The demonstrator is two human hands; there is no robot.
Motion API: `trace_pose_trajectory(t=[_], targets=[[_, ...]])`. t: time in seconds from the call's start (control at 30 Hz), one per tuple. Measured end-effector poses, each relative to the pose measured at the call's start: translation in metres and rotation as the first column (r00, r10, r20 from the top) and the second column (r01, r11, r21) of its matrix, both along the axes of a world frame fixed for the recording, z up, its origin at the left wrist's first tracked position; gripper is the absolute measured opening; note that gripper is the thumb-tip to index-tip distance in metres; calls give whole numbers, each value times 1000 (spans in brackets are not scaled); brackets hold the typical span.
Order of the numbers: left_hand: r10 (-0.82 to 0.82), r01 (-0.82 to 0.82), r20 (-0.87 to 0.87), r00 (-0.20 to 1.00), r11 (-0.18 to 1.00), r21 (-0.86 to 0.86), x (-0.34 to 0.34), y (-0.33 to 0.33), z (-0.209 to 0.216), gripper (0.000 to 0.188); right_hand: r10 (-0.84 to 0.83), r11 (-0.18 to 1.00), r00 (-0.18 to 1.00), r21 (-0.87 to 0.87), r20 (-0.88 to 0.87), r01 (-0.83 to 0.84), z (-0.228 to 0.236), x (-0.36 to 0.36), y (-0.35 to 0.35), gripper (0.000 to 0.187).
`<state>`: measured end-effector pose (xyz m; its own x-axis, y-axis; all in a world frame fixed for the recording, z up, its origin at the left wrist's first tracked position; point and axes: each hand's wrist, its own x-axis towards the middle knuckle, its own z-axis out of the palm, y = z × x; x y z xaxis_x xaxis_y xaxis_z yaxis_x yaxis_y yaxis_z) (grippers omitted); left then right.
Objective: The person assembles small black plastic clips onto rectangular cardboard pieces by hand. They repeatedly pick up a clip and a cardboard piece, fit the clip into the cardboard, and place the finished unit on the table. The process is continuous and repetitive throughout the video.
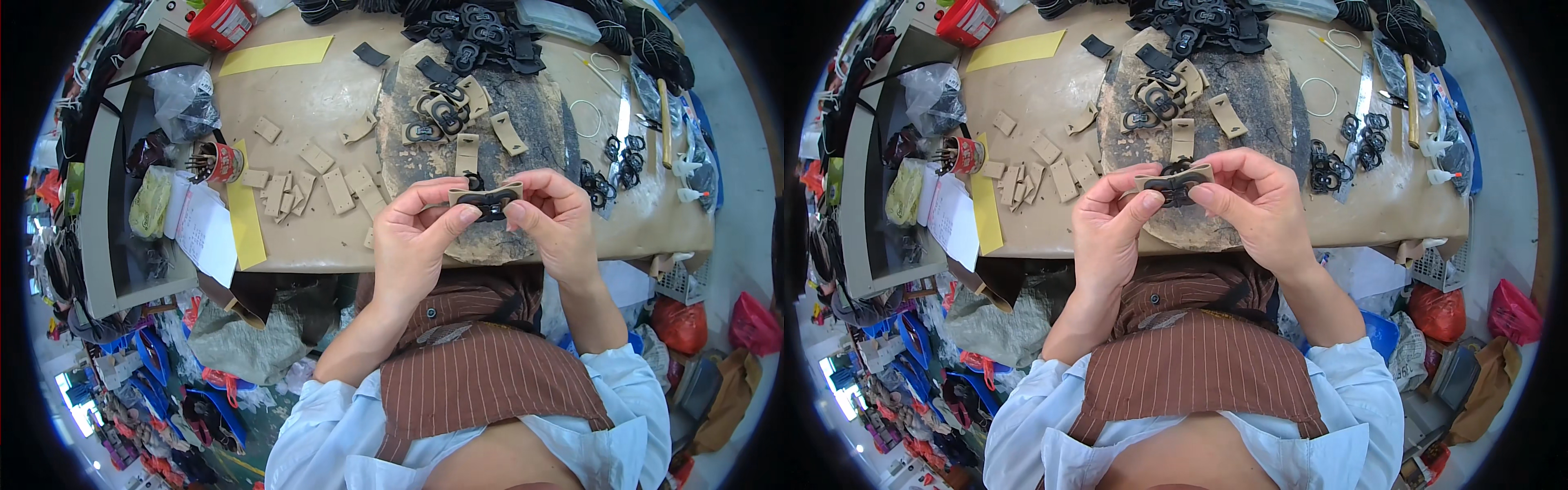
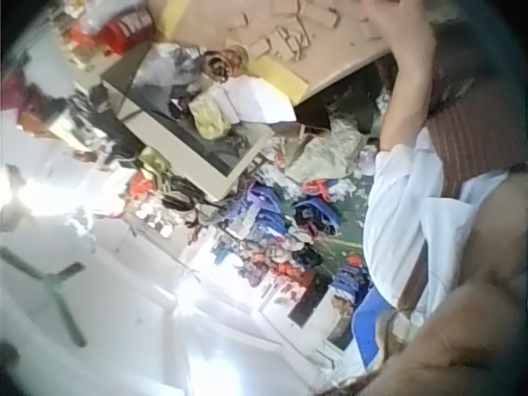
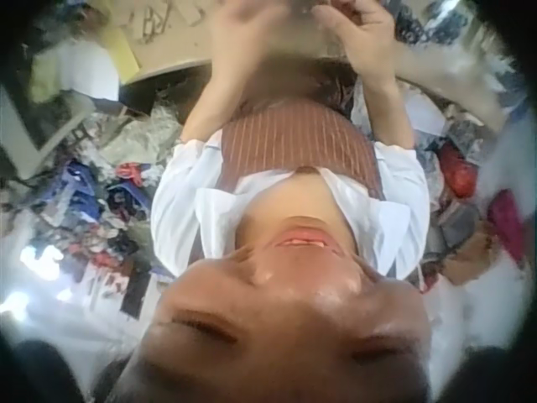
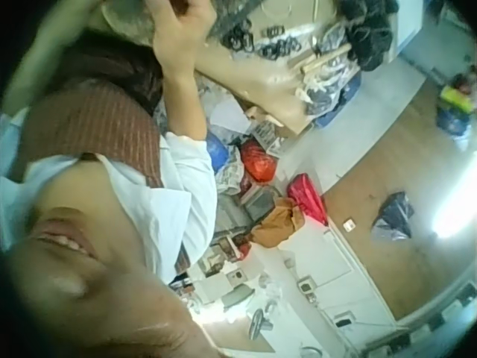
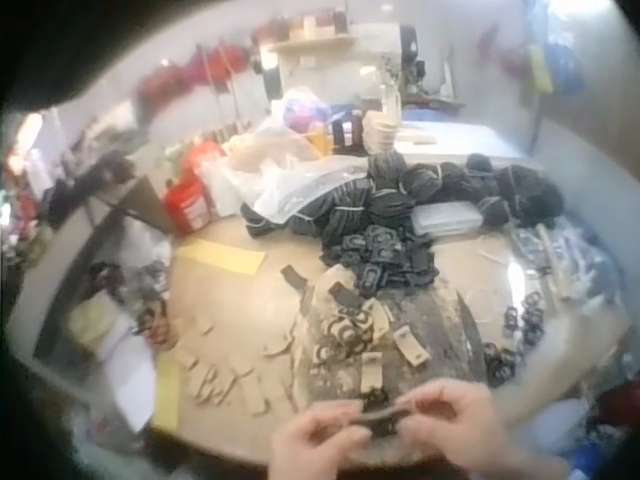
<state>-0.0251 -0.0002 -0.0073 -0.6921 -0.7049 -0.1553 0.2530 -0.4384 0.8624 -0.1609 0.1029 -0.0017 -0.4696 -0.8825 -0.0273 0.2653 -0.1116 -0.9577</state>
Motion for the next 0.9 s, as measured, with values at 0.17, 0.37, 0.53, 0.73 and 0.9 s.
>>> trace_pose_trajectory(t=[0.17, 0.37, 0.53, 0.73, 0.9], targets=[[-118, 108, -32, 993, 969, -221, 7, -8, -3, 17, 97, 995, 956, 14, -277, -97, 15, -3, 7, 16], [-219, 181, 71, 973, 538, -823, 19, -20, 11, 20, 203, 961, 785, -34, -585, -274, 33, -17, 13, 17], [-165, 142, 25, 986, 754, -642, 20, -2, 8, 18, 196, 959, 796, -58, -572, -278, 33, -20, 17, 17], [-331, 344, -95, 939, 919, 192, 9, -7, 3, 22, 140, 969, 830, -97, -540, -226, 20, -14, 24, 15], [-278, 292, -132, 951, 952, 96, -15, -2, 0, 12, 47, 991, 994, -132, 95, -35, -9, -4, 25, 17]])
